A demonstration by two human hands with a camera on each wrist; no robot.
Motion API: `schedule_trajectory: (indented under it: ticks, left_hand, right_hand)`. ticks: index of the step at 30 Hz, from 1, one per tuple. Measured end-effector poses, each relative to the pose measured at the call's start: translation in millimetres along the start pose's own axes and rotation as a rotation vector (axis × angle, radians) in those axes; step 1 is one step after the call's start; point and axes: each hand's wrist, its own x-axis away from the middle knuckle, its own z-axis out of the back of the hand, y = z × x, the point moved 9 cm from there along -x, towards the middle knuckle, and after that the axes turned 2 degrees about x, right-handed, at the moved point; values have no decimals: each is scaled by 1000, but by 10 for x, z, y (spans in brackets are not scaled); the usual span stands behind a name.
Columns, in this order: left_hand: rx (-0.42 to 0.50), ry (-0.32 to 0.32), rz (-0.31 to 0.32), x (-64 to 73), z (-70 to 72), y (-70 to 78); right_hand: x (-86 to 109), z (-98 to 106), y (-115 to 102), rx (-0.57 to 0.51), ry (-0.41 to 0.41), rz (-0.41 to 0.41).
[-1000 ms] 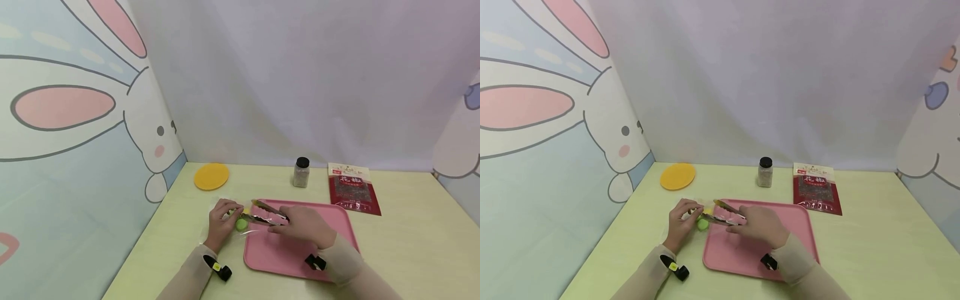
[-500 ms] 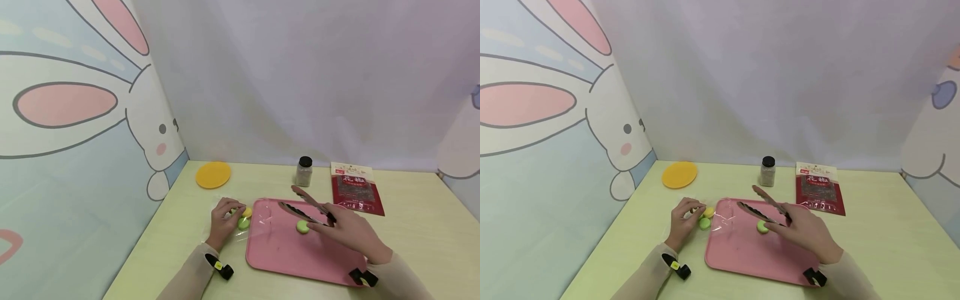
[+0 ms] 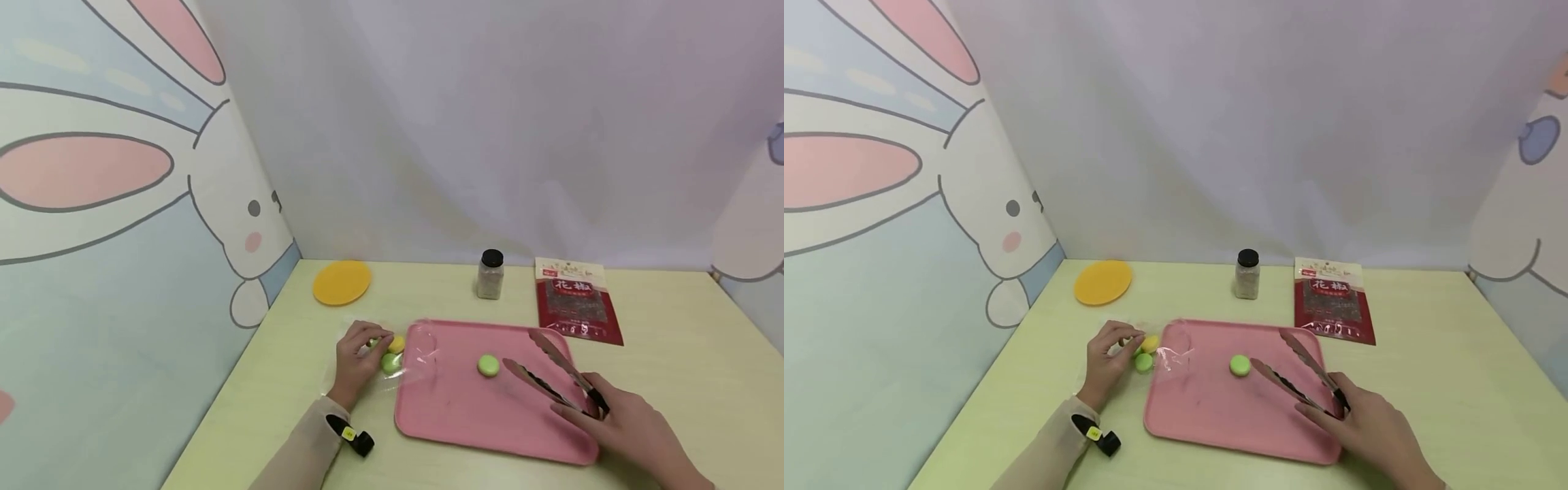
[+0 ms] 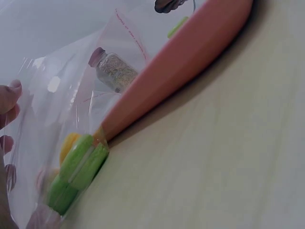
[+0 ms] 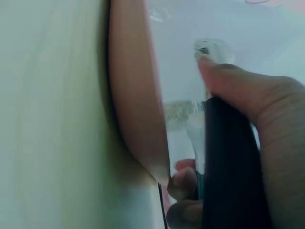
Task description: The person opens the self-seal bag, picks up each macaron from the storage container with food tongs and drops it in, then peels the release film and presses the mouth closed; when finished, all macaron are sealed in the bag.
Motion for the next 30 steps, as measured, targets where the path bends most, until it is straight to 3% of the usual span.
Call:
schedule_trajectory:
  ticks: [8, 16, 21, 27, 30]
  left_hand:
    - [9, -8, -5, -101, 26, 224]
    - [-4, -27, 22, -9, -7, -5]
    - [8, -37, 30, 23, -15, -59]
    - [11, -38, 36, 19, -12, -58]
    - [8, -36, 35, 18, -16, -59]
  right_hand:
    - [-17, -87, 30, 41, -46, -41]
    - [-10, -181, 119, 128, -160, -92]
    - [-13, -238, 138, 127, -199, -103]
    - [-10, -254, 125, 132, -227, -51]
    - [29, -207, 116, 143, -202, 7]
